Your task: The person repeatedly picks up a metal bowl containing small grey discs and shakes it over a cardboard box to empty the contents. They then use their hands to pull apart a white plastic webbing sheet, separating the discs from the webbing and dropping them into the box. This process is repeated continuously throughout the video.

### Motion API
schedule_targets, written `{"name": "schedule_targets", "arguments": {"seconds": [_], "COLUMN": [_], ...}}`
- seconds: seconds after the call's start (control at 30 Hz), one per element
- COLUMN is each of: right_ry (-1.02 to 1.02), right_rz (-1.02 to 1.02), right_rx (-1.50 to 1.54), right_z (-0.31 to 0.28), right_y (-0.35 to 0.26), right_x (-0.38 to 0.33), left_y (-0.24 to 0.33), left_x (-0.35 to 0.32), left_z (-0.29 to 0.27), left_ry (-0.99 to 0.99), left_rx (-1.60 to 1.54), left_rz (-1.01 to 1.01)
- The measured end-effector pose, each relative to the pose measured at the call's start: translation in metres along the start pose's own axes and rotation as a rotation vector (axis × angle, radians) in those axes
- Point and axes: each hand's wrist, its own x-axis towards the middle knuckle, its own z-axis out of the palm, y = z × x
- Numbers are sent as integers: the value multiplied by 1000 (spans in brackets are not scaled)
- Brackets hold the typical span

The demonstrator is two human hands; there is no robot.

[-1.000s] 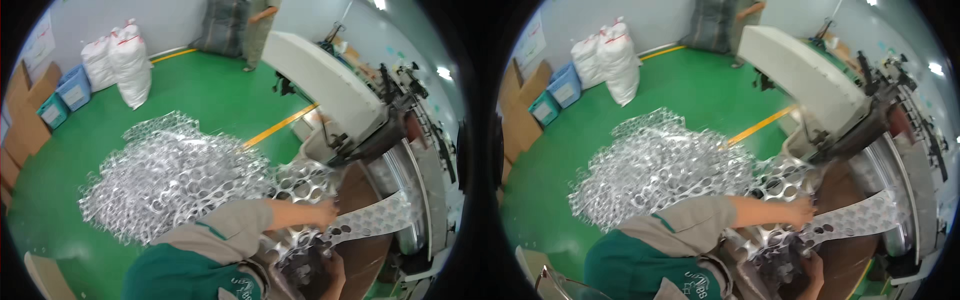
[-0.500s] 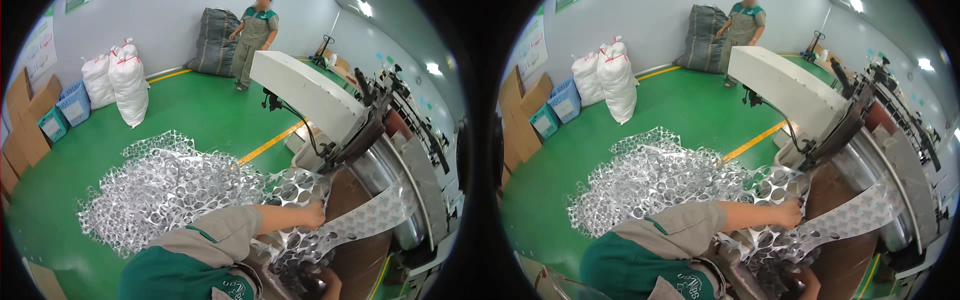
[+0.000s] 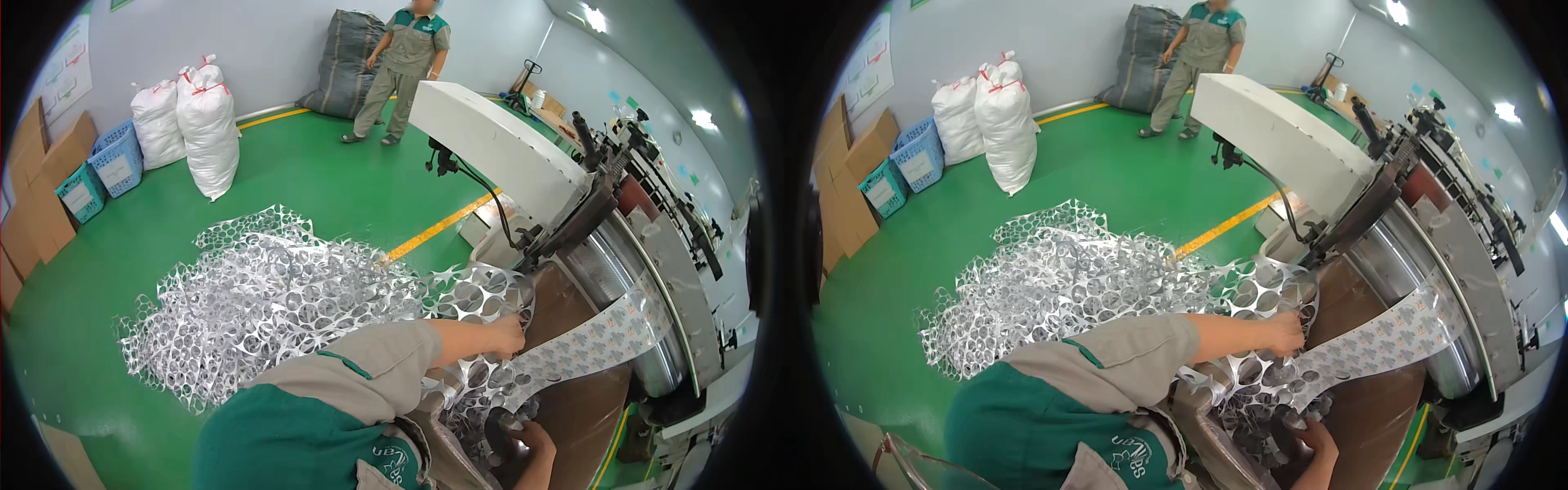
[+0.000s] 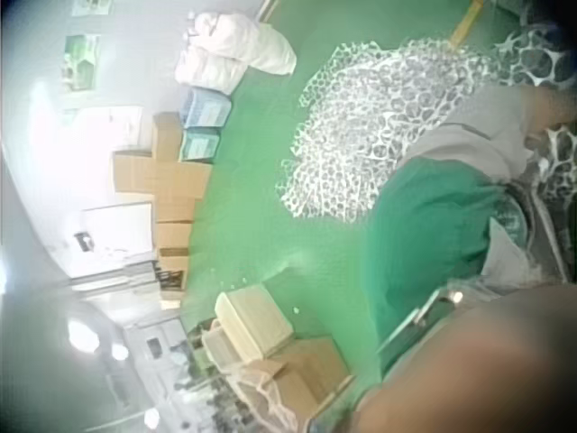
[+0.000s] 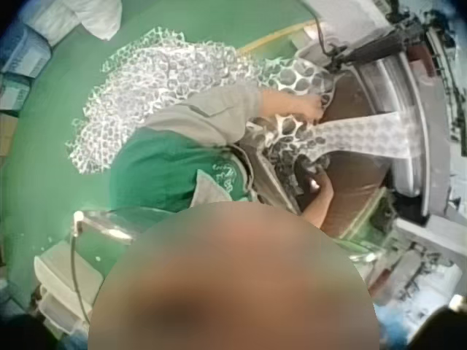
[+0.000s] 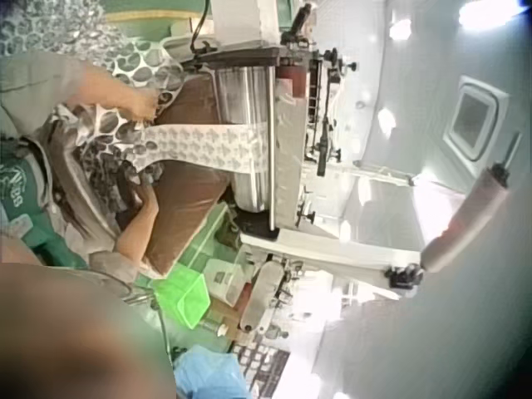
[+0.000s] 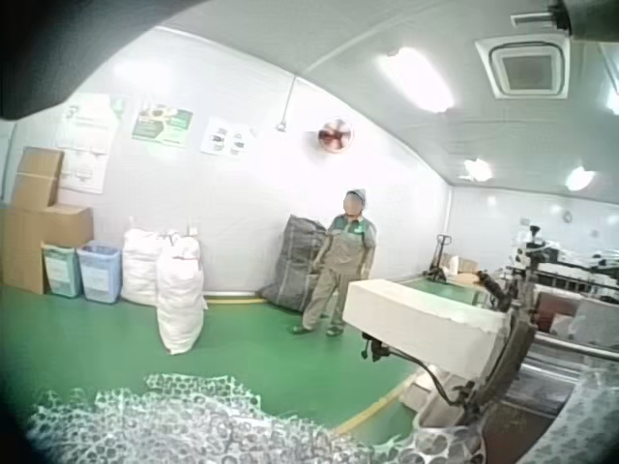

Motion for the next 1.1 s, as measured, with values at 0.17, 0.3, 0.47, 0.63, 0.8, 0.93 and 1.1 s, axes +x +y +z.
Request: {"name": "schedule_targets", "arguments": {"seconds": [0.17,0.3,0.47,0.63,0.8,0.93,1.1], "right_ry": [-19,-74,202,492,402,70,-103], "right_rz": [-2,-30,-93,-455,-299,-74,-110], "right_rx": [66,96,686,1627,1864,1231,154], "right_z": [4,3,-36,-64,5,78,79], "right_y": [2,4,56,95,111,91,76], "right_x": [6,14,5,36,120,168,174], "left_y": [0,-4,1,6,2,-4,-4], "left_x": [-5,-4,-5,-9,-13,-7,-9], "left_z": [-12,-15,-9,-1,7,37,19], "left_ry": [-43,-115,68,78,319,529,486], "left_rx": [1,-3,-57,-23,-177,-245,-324], "left_rz": [1,59,-4,79,151,179,146]}}
